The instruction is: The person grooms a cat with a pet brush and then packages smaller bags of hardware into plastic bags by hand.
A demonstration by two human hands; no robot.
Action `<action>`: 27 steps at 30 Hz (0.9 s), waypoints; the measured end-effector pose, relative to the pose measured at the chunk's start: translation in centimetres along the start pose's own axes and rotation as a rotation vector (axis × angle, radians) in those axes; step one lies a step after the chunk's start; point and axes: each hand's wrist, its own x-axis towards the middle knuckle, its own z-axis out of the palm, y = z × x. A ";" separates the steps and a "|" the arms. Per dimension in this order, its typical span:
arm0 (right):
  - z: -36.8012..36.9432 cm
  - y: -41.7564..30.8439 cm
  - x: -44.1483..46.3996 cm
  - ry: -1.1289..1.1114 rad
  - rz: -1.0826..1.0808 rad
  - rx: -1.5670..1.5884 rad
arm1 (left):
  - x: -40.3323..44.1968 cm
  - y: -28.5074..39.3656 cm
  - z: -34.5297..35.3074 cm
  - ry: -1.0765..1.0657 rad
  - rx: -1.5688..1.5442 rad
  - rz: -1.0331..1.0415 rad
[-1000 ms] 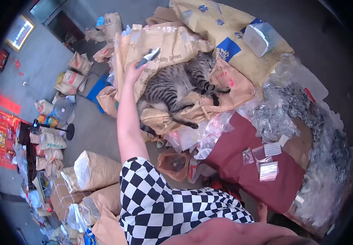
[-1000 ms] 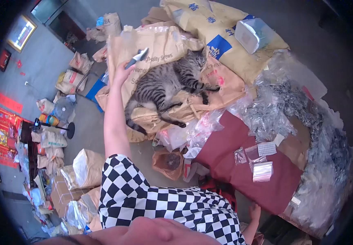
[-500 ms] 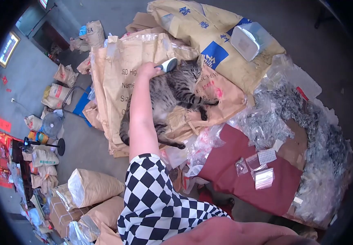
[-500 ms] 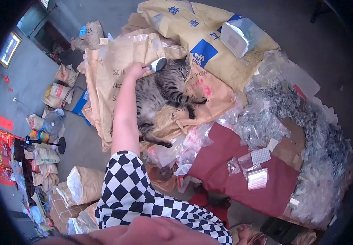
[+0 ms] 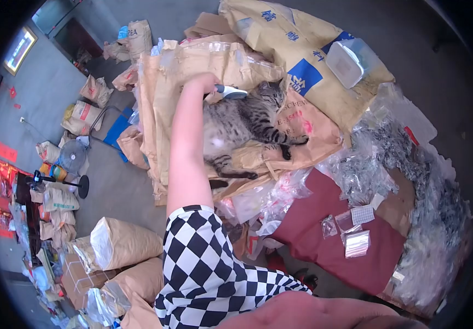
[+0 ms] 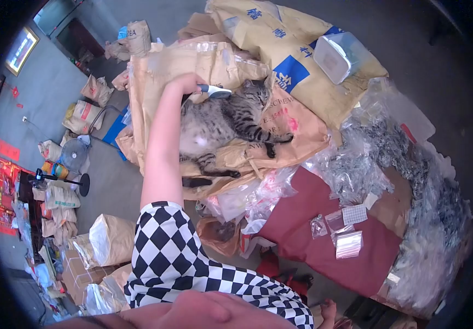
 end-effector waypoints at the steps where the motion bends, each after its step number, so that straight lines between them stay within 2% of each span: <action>1: 0.0 0.3 0.2 -0.005 -0.012 0.040 | -0.1 1.2 -1.2 0.004 -0.001 -0.007; 3: -0.1 0.2 0.5 -0.012 -0.032 0.083 | -0.2 3.4 -3.0 -0.107 0.093 -0.158; 5: -0.3 -0.3 1.2 -0.034 -0.055 -0.060 | 0.1 3.1 -2.7 -0.100 0.144 -0.202; 7: -0.2 -0.5 1.8 -0.036 -0.063 -0.014 | -1.1 3.9 -2.8 -0.119 0.259 -0.297; 13: 0.6 -0.3 3.5 -0.056 -0.079 0.029 | -9.2 6.1 -1.7 -0.034 0.330 -0.150; 14: 0.7 -0.2 3.6 -0.061 -0.083 0.025 | -10.9 6.5 -0.7 0.068 0.365 -0.100; 15: 0.8 -0.4 3.8 -0.064 -0.087 0.022 | -12.3 7.3 -0.1 0.072 0.369 -0.106; 17: 0.9 0.1 4.2 -0.072 -0.097 0.010 | -14.6 9.3 1.5 0.223 0.416 -0.178; 18: 0.9 0.2 4.1 -0.077 -0.101 0.004 | -16.0 10.3 2.3 0.282 0.438 -0.149; 19: 0.9 0.4 4.3 -0.084 -0.103 0.005 | -16.8 10.8 3.6 0.282 0.439 -0.151; 22: 0.9 0.7 4.5 -0.123 -0.091 0.077 | -18.6 12.0 8.5 0.542 0.545 -0.178; 25: 0.6 1.4 4.6 -0.159 -0.079 0.179 | -20.2 13.7 12.8 0.614 0.526 -0.252; 27: 1.4 2.9 5.0 -0.164 -0.083 0.214 | -20.6 14.3 15.7 0.715 0.624 -0.252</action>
